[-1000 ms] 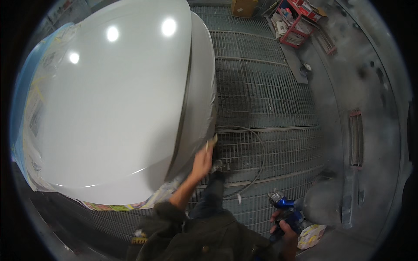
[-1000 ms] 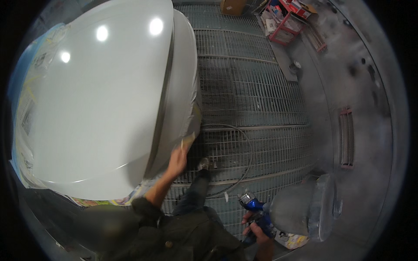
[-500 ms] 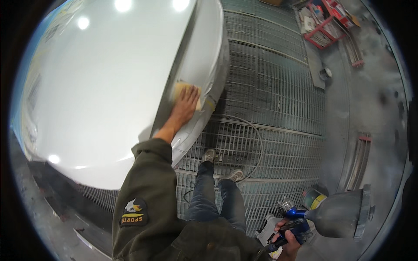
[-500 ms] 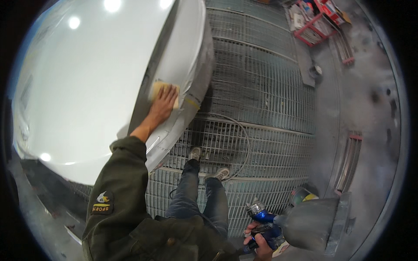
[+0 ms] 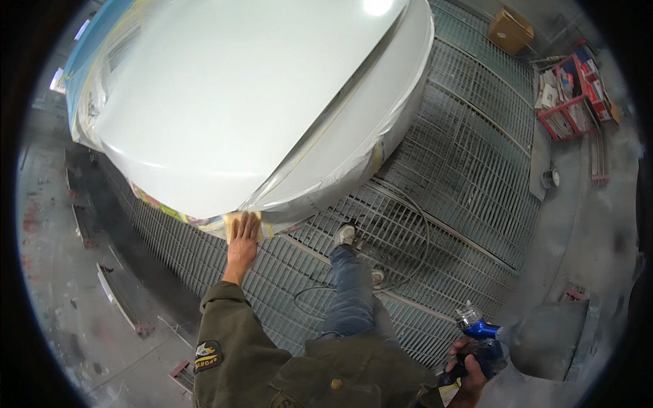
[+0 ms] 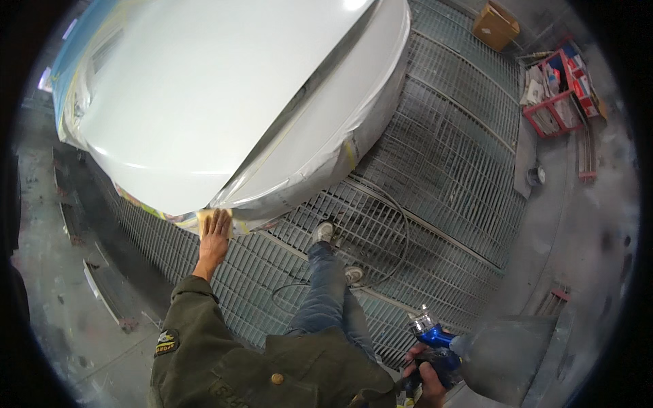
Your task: The person prepares a spray gun by wiping it with a cloth, then walks into a paint booth and connects an air hose. They wipe the hood of a white car with a sponge and apply paint using the spray gun.
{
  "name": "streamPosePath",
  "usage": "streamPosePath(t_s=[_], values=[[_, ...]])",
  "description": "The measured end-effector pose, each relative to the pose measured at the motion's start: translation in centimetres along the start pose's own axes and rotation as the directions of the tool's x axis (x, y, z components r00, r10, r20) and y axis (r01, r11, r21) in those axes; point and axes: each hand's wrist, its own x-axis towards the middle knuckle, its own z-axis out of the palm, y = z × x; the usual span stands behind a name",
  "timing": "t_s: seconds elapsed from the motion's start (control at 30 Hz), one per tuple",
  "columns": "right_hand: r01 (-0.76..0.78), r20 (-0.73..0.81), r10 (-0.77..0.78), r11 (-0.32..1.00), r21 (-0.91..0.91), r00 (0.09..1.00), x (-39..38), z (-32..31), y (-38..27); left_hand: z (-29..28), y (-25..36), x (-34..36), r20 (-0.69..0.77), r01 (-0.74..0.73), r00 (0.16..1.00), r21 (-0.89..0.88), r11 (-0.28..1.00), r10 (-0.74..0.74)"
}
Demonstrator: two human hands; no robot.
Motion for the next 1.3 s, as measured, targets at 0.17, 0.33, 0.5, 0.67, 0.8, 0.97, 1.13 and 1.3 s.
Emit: streamPosePath(t_s=[0.17,0.33,0.5,0.67,0.8,0.97,1.13,1.3], values=[[-0.03,0.198,0.038,0.999,-0.042,0.979,4.2,-4.9,-0.5,2.9,4.4,-5.3,-0.014,0.327,0.93,-0.423,0.845,-0.367],[-0.025,0.287,0.044,0.997,-0.071,0.957,11.7,-3.6,-5.2,-2.0,13.9,-0.1,-0.017,0.397,0.816,-0.71,0.582,-0.577],[0.073,0.339,-0.014,0.984,-0.161,0.941,21.0,-2.1,-9.6,-8.7,20.6,11.8,-0.069,0.275,0.675,-0.9,0.338,-0.734],[0.076,0.362,-0.011,0.983,-0.167,0.932,29.0,-0.1,-16.7,-15.4,25.7,25.5,-0.072,0.088,0.782,-0.971,0.223,-0.62],[0.1,0.244,-0.063,0.985,-0.143,0.968,34.1,1.7,-21.5,-20.0,28.5,35.7,0.112,0.157,0.969,-0.967,0.2,-0.222],[0.071,0.29,-0.046,0.994,-0.078,0.956,42.0,1.8,-25.9,-22.4,32.2,49.6,-0.12,-0.096,0.99,-0.957,0.272,-0.07],[0.094,0.301,-0.076,0.995,-0.044,0.95,53.0,2.6,-29.0,-28.6,34.3,67.1,-0.111,-0.025,0.973,-0.923,0.385,-0.202],[-0.015,0.346,0.026,0.999,-0.034,0.938,66.9,2.0,-34.1,-32.0,35.0,84.6,-0.047,0.062,0.973,-0.89,0.451,-0.227]])
